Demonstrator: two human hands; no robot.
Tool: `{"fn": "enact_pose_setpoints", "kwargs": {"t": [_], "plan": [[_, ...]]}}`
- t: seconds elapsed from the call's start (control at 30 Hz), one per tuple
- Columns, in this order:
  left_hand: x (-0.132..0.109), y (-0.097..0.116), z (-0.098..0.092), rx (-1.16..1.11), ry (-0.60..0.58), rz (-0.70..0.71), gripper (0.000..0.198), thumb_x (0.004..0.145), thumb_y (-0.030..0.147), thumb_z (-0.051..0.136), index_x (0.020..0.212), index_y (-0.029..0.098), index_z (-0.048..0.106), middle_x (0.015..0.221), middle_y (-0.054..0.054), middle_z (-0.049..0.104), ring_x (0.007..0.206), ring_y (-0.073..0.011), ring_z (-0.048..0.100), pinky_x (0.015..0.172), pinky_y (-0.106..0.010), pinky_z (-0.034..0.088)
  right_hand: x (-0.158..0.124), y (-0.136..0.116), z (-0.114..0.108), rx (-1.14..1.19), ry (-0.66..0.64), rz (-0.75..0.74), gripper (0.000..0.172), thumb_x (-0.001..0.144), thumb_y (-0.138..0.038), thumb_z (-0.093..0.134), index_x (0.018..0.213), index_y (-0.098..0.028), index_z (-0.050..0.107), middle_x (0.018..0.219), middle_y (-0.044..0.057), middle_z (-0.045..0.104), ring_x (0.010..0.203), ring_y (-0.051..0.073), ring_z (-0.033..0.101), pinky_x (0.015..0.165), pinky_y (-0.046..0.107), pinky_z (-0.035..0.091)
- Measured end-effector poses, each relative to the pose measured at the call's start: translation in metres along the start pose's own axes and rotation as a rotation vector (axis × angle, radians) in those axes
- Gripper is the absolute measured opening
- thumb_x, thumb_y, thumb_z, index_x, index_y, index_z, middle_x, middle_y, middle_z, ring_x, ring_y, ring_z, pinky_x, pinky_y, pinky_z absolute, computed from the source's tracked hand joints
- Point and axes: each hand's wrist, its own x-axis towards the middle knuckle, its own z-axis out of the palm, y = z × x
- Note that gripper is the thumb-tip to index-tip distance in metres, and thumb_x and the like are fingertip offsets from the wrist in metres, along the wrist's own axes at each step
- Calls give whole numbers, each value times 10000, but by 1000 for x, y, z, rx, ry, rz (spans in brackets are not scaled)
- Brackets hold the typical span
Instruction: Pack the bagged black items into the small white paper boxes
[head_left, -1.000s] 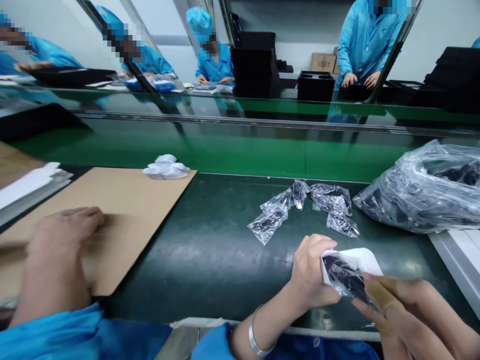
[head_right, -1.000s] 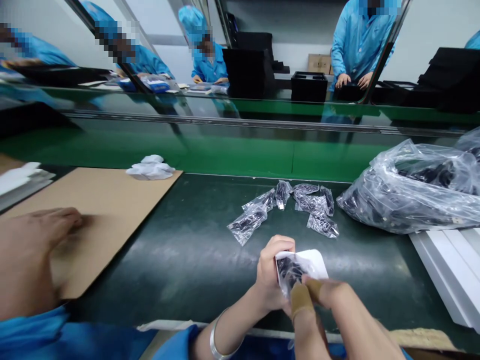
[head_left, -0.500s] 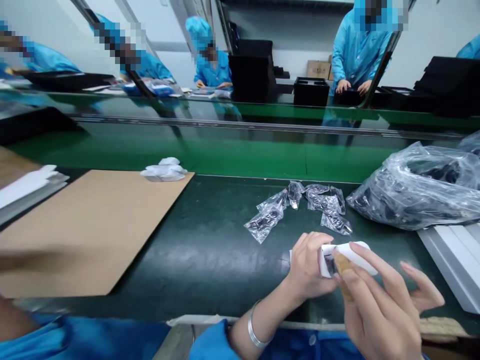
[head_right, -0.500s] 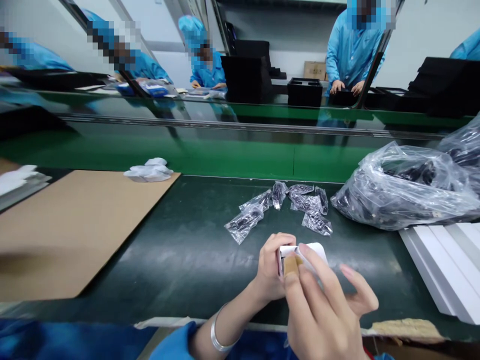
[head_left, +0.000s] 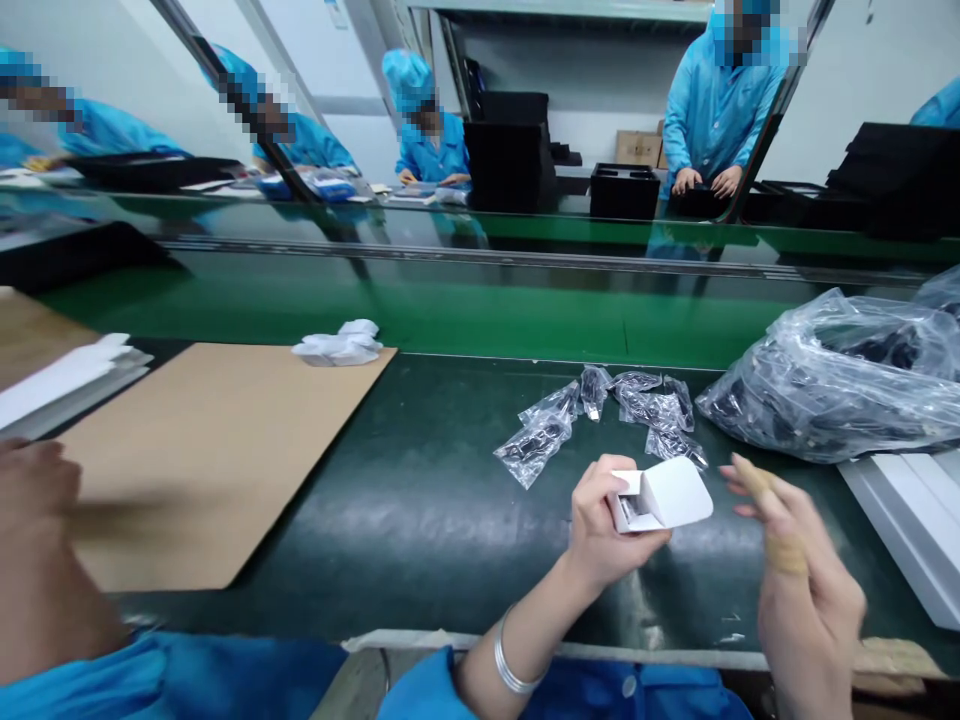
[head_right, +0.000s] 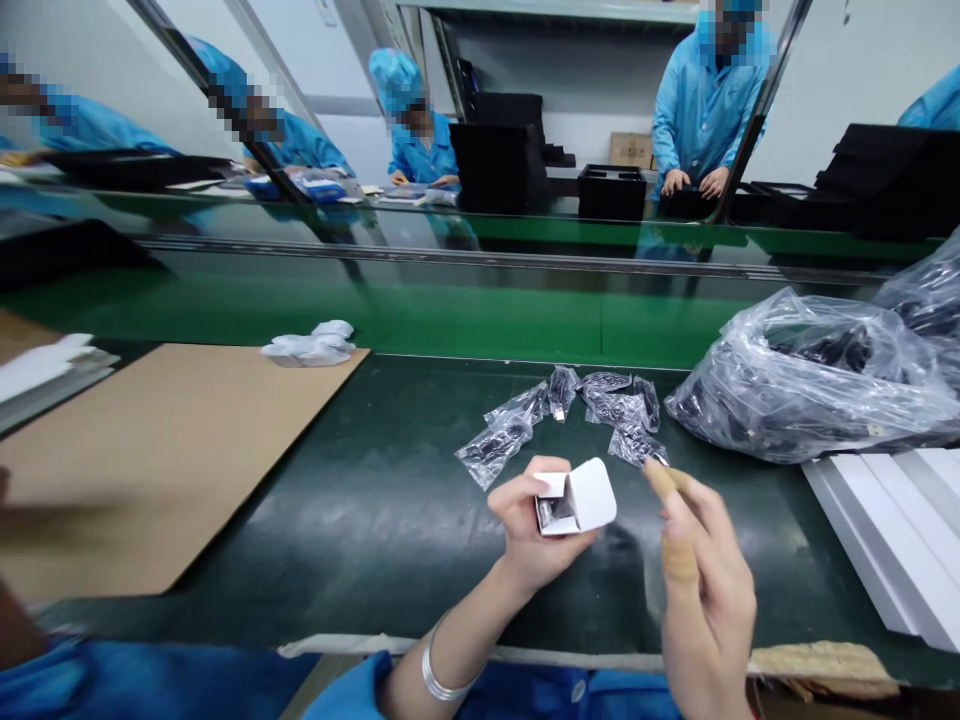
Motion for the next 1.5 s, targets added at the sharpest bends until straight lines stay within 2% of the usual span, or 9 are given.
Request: {"fn": "enact_pose_setpoints", "kwargs": {"t": [0.07, 0.17, 0.27, 0.33, 0.47, 0.57, 0.97, 1.2, 1.5], "plan": [[0, 2, 1, 57, -27, 35, 423, 838, 352, 699, 1083, 257, 368, 884, -11, 588, 716, -157, 610, 630, -273, 483, 8, -1, 1, 171, -229, 172, 358, 1008, -332, 420, 1219, -229, 690, 1141, 98, 669, 940, 200, 655, 784, 320, 538], [-1, 9, 5, 177, -37, 85, 344, 879, 382, 651, 1044, 248, 380, 845, -10, 596, 649, -145, 569, 611, -267, 447, 16, -7, 1, 273, -338, 166, 296, 982, -350, 496, 1029, -226, 761, 996, 78, 683, 828, 162, 652, 696, 248, 542], [-2, 14, 8, 255, 2, 119, 313, 923, 378, 590, 1109, 240, 379, 825, -12, 592, 611, -144, 540, 600, -269, 414, 17, -14, 0, 225, -325, 42, 146, 906, -303, 633, 958, -253, 761, 897, 42, 655, 795, 139, 647, 662, 202, 541], [-3, 16, 8, 284, 16, 132, 370, 944, 412, 523, 1212, 210, 366, 845, -39, 606, 644, -171, 577, 617, -299, 415, 14, -19, 1, 156, -320, -26, 172, 869, -269, 683, 1032, -274, 736, 913, 30, 627, 792, 124, 640, 663, 192, 547], [0, 19, 2, 320, -127, 62, 509, 923, 463, 387, 1279, 99, 415, 854, -90, 652, 704, -219, 657, 683, -377, 407, 8, -27, 8, -59, -178, -157, 249, 864, -225, 686, 1112, -246, 699, 979, 38, 593, 828, 95, 622, 699, 166, 537], [2, 19, -1, 318, -145, 71, 399, 916, 398, 415, 1197, 122, 484, 832, -77, 679, 698, -205, 673, 685, -375, 434, 7, -28, 14, -123, -112, -218, 203, 883, -185, 658, 1082, -201, 694, 965, 42, 603, 838, 83, 611, 697, 146, 523], [-4, 16, 2, 296, -85, 135, 419, 953, 373, 514, 1276, 108, 485, 907, -134, 738, 722, -229, 730, 570, -316, 578, 10, -16, 6, -51, -168, -210, 258, 880, -114, 630, 1073, -254, 727, 953, 39, 618, 801, 108, 616, 656, 206, 526], [-5, 19, 3, 291, -95, 92, 401, 938, 319, 539, 1279, 112, 496, 918, -131, 738, 753, -229, 737, 610, -312, 607, 13, -13, 8, 50, -202, -74, 242, 906, -174, 624, 1082, -295, 737, 863, 10, 564, 719, 83, 562, 572, 179, 472], [-12, 23, 7, 305, -52, 58, 417, 975, 314, 520, 1329, 99, 470, 961, -140, 720, 814, -220, 716, 667, -317, 605, 8, -16, 20, -126, -93, -325, 245, 886, -92, 602, 1074, -219, 695, 954, 61, 595, 792, 126, 598, 589, 238, 499]]}}
